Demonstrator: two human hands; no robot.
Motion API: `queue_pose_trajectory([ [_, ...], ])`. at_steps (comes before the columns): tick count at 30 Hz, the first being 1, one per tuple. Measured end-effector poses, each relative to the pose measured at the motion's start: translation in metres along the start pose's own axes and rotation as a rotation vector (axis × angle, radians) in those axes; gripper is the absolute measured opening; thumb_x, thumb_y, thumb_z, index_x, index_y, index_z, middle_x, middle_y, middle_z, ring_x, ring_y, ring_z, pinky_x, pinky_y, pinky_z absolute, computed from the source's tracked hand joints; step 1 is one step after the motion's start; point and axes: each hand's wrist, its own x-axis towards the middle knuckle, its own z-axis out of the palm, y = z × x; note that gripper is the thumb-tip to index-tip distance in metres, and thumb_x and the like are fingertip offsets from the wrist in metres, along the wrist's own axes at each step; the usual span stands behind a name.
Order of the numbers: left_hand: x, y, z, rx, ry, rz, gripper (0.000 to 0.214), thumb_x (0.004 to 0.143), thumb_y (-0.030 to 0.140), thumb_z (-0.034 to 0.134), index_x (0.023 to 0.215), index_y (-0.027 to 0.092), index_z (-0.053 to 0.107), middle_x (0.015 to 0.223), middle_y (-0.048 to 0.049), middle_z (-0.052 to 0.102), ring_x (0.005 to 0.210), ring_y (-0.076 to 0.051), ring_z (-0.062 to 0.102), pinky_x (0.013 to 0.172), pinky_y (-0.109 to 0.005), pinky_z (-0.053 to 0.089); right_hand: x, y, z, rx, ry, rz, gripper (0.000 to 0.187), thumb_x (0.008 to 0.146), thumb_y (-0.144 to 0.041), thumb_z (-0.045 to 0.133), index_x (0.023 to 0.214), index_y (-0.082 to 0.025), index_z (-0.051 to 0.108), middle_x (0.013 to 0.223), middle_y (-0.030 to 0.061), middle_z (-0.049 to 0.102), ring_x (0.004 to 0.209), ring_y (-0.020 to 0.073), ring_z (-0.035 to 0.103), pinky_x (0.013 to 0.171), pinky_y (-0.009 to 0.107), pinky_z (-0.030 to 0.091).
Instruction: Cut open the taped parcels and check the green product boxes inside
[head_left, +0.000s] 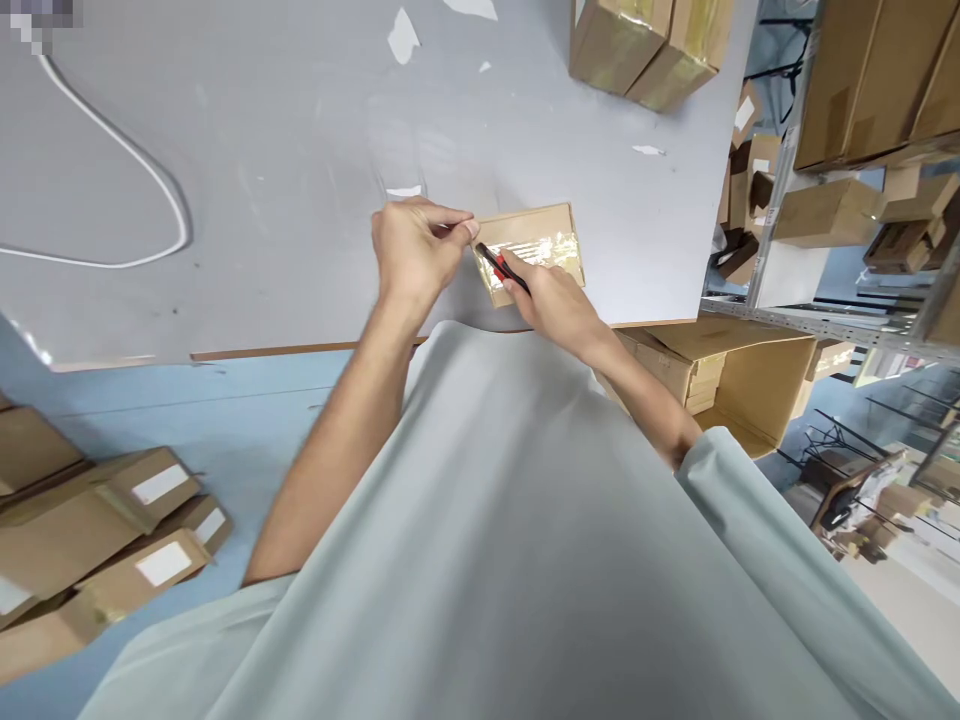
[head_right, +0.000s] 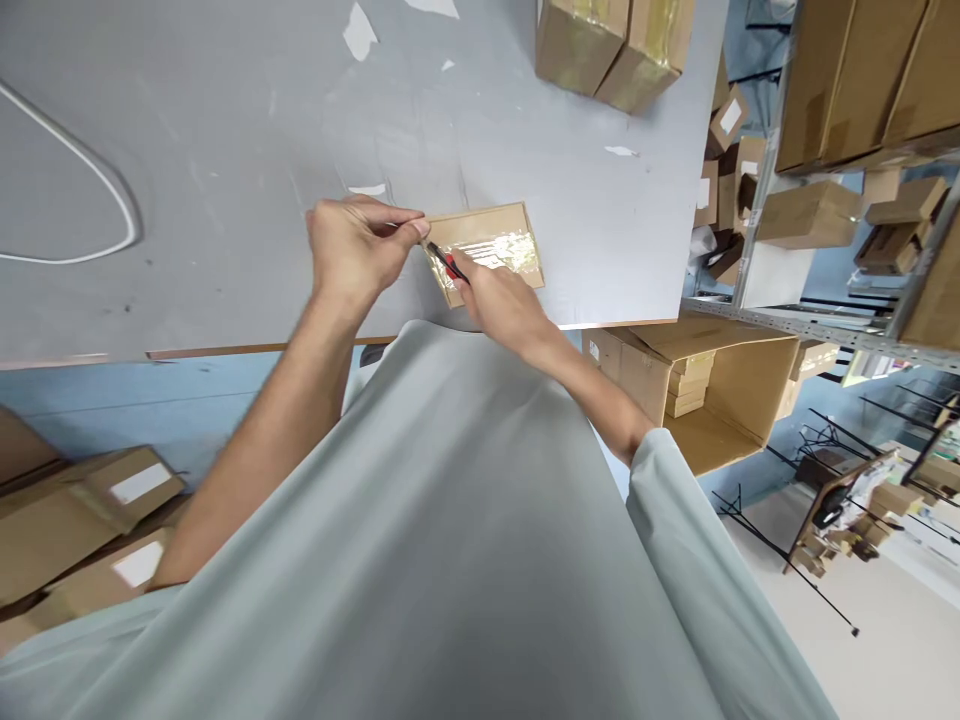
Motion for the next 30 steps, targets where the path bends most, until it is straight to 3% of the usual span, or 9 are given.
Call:
queue_pose_trajectory([
  [5,0.002,-0.001,0.005,0.071,0.018,0.021,0.041,0.100,0.060,0.070,0.086,0.025,0.085,0.095,0.0010,0.087,0.108,-0.025,0.084,0.105,-0.050,0.065,-0.003,0.002,0.003,0.023,-0.032,0.019,0.035,0.118,-0.020,0.043,0.143,-0.019,0.067,0.117,0.0115,0.084,0.107,0.0303,0.076,0.099,0.037,0.053],
  [9,0.001,0.000,0.006,0.133,-0.011,0.028,0.054,0.107,0.063,0.058,0.082,0.022,0.082,0.090,0.0030,0.086,0.117,-0.025,0.082,0.112,-0.053,0.062,-0.003,-0.002,0.011,0.038,-0.043,0.068,0.035,0.119,-0.021,0.042,0.147,-0.020,0.064,0.123,0.0120,0.084,0.111,0.0306,0.076,0.100,0.038,0.055],
  [15,-0.001,0.004,0.012,0.177,0.053,0.019,0.045,0.107,0.052,0.061,0.080,0.022,0.080,0.094,0.0044,0.088,0.112,-0.023,0.080,0.116,-0.055,0.063,-0.007,-0.019,0.017,-0.026,-0.099,0.178,0.039,0.122,-0.019,0.043,0.155,-0.017,0.063,0.133,0.0162,0.085,0.127,0.0324,0.078,0.107,0.041,0.060],
  [20,-0.002,0.003,0.011,0.167,0.085,-0.007,0.031,0.103,0.041,0.068,0.084,0.021,0.083,0.091,0.0034,0.085,0.101,-0.021,0.080,0.107,-0.049,0.067,-0.013,-0.041,0.023,-0.094,-0.154,0.293,0.052,0.119,-0.007,0.040,0.170,-0.009,0.050,0.138,0.0246,0.084,0.131,0.0332,0.081,0.110,0.044,0.064],
  [25,-0.010,0.003,0.010,0.126,0.109,-0.043,0.011,0.094,0.030,0.078,0.092,0.024,0.088,0.099,-0.0008,0.086,0.095,-0.024,0.082,0.100,-0.045,0.070,-0.026,-0.046,0.017,-0.091,-0.194,0.271,0.054,0.113,0.001,0.041,0.165,-0.007,0.053,0.144,0.0265,0.081,0.138,0.0341,0.080,0.113,0.045,0.064],
  [30,-0.014,0.005,0.010,0.133,0.117,-0.057,0.013,0.095,0.028,0.078,0.097,0.023,0.090,0.102,-0.0038,0.087,0.093,-0.025,0.082,0.098,-0.043,0.068,-0.029,-0.050,0.010,-0.093,-0.254,0.262,0.062,0.109,0.007,0.037,0.170,-0.001,0.047,0.144,0.0312,0.080,0.139,0.0355,0.080,0.111,0.047,0.065],
])
